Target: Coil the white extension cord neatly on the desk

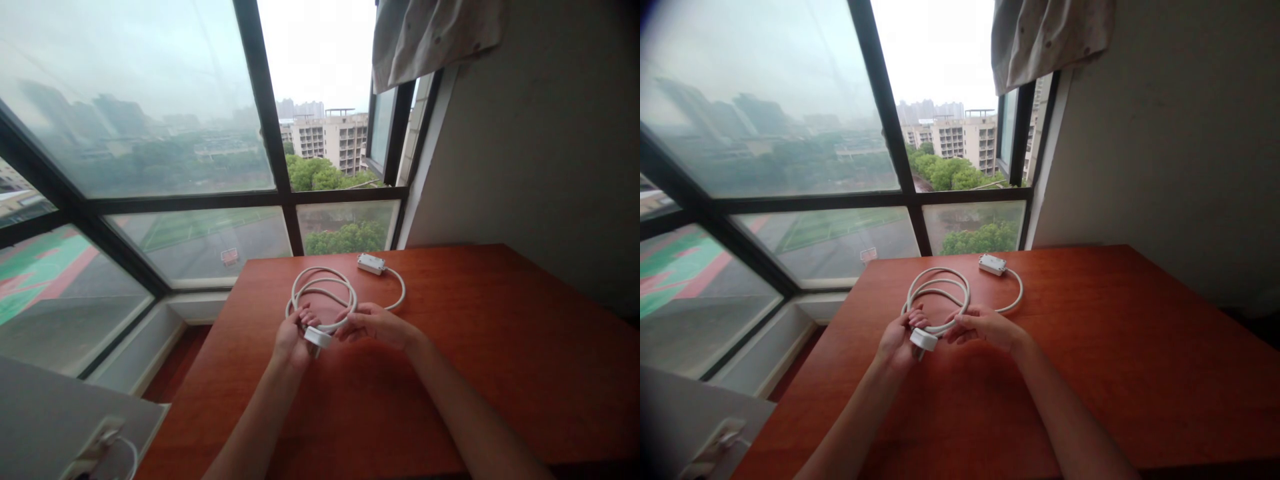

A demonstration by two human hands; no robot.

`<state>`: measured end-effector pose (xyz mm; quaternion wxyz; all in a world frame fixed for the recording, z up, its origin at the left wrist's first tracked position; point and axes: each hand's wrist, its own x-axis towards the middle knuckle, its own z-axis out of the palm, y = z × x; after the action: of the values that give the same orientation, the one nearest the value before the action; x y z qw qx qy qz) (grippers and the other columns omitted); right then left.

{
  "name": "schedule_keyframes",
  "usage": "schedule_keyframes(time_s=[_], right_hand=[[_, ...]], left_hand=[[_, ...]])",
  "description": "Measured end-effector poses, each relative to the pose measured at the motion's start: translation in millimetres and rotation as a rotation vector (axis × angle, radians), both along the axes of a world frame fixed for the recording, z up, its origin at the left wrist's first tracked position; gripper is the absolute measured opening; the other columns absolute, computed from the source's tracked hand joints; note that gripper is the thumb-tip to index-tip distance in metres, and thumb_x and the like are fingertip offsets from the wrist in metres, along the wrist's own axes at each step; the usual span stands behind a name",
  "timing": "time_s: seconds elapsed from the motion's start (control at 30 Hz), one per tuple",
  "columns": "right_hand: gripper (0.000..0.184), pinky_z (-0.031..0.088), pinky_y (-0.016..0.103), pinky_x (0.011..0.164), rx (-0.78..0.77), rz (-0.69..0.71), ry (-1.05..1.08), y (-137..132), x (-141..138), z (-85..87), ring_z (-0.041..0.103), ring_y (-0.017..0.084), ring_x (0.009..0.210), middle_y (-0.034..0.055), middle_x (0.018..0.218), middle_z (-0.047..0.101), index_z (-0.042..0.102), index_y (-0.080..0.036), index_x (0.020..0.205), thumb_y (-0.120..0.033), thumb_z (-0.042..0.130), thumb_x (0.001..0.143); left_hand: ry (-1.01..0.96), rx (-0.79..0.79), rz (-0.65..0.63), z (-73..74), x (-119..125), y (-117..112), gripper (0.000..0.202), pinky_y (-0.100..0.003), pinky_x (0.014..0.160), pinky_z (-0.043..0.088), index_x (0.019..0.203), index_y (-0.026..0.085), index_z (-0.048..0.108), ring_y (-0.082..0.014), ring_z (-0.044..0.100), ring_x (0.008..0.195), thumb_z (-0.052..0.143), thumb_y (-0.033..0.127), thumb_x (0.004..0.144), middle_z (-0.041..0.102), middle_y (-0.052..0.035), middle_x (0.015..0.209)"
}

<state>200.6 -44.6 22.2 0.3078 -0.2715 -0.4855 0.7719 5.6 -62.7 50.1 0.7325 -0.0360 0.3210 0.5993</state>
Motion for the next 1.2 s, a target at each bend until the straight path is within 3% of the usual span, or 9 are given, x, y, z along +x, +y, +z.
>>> schedule_keyframes(time_s=[0.07, 0.2, 0.3, 0.5, 0.63, 0.73, 0.83, 1.0, 1.2], right_hand=[[0.039, 0.052, 0.028, 0.07, -0.001, -0.106, -0.023, 4, 2, -1.9, 0.068, 0.018, 0.078, 0.0111, 0.087, 0.073, 0.067, -0.012, 0.096, -0.047, 0.065, 0.08], [0.034, 0.048, 0.022, 0.057, 0.096, -0.592, -0.143, 20, 9, -11.7, 0.064, 0.014, 0.067, 0.0077, 0.085, 0.072, 0.068, -0.015, 0.09, -0.046, 0.065, 0.078], [0.028, 0.051, 0.026, 0.065, 0.252, -0.815, -0.295, 33, 12, -23.0, 0.064, 0.017, 0.077, 0.0066, 0.091, 0.071, 0.068, -0.018, 0.091, -0.039, 0.068, 0.073], [0.045, 0.044, 0.037, 0.097, 0.478, -0.935, -0.337, 53, 4, -30.8, 0.058, 0.021, 0.109, 0.0064, 0.116, 0.064, 0.062, -0.022, 0.111, -0.031, 0.072, 0.067], [0.048, 0.051, 0.026, 0.067, 0.4, -0.951, -0.282, 58, 4, -15.2, 0.062, 0.014, 0.075, 0.0022, 0.094, 0.067, 0.058, -0.021, 0.118, -0.038, 0.067, 0.073], [0.047, 0.036, 0.018, 0.04, 0.311, -0.9, -0.194, 52, 8, -1.1, 0.046, 0.007, 0.044, -0.0049, 0.066, 0.06, 0.057, -0.02, 0.117, -0.044, 0.061, 0.078], [0.044, 0.031, 0.016, 0.035, 0.232, -0.783, -0.081, 42, 8, 6.4, 0.046, 0.007, 0.041, -0.0047, 0.061, 0.058, 0.059, -0.019, 0.113, -0.045, 0.063, 0.077], [0.027, 0.053, 0.023, 0.059, 0.103, -0.745, 0.039, 31, 1, 1.7, 0.066, 0.016, 0.077, 0.004, 0.09, 0.067, 0.064, -0.019, 0.093, -0.033, 0.069, 0.071], [0.015, 0.055, 0.038, 0.084, 0.038, -0.717, 0.21, 20, -18, -3.1, 0.066, 0.022, 0.099, 0.0061, 0.098, 0.07, 0.059, -0.021, 0.087, -0.029, 0.064, 0.075]], left_hand=[[-0.032, 0.041, -0.029, 0.8, -7, 1, 0.021, -0.012, 0.038, 0.032, 0.078, 0.014, 0.045, -0.0025, 0.032, 0.036, 0.035, 0.009, 0.096, 0.031, 0.0089, 0.051], [0.005, 0.114, -0.16, -0.3, -17, 2, 0.019, -0.012, 0.038, 0.028, 0.078, 0.015, 0.044, -0.0022, 0.028, 0.037, 0.038, 0.012, 0.096, 0.025, 0.0096, 0.054], [0.096, 0.187, -0.292, -0.9, -25, 2, 0.013, -0.012, 0.038, 0.026, 0.081, 0.013, 0.048, -0.0016, 0.025, 0.038, 0.043, 0.013, 0.093, 0.024, 0.0097, 0.056], [0.44, 0.421, -0.635, 17.9, -48, 4, 0.01, -0.012, 0.04, 0.025, 0.09, 0.012, 0.057, -0.001, 0.024, 0.042, 0.061, 0.02, 0.084, 0.03, 0.0079, 0.06], [0.544, 0.459, -0.77, 31.2, -60, 10, 0.014, -0.011, 0.04, 0.023, 0.08, 0.013, 0.055, -0.0013, 0.028, 0.043, 0.065, 0.022, 0.082, 0.034, 0.0062, 0.06], [0.608, 0.465, -0.632, 29.5, -63, 20, 0.018, -0.012, 0.039, 0.025, 0.075, 0.014, 0.052, -0.0024, 0.033, 0.043, 0.068, 0.022, 0.08, 0.039, 0.0053, 0.06], [0.651, 0.463, -0.39, 22.3, -62, 31, 0.016, -0.013, 0.042, 0.034, 0.079, 0.014, 0.053, -0.0039, 0.039, 0.045, 0.067, 0.021, 0.08, 0.043, 0.005, 0.06], [0.494, 0.425, -0.211, 15.6, -55, 40, 0.014, -0.013, 0.042, 0.035, 0.085, 0.014, 0.053, -0.0028, 0.037, 0.042, 0.065, 0.018, 0.08, 0.04, 0.0074, 0.058], [0.264, 0.398, -0.135, 13.1, -37, 42, 0.009, -0.012, 0.038, 0.029, 0.081, 0.014, 0.05, -0.0015, 0.029, 0.038, 0.059, 0.014, 0.084, 0.029, 0.0101, 0.055]])
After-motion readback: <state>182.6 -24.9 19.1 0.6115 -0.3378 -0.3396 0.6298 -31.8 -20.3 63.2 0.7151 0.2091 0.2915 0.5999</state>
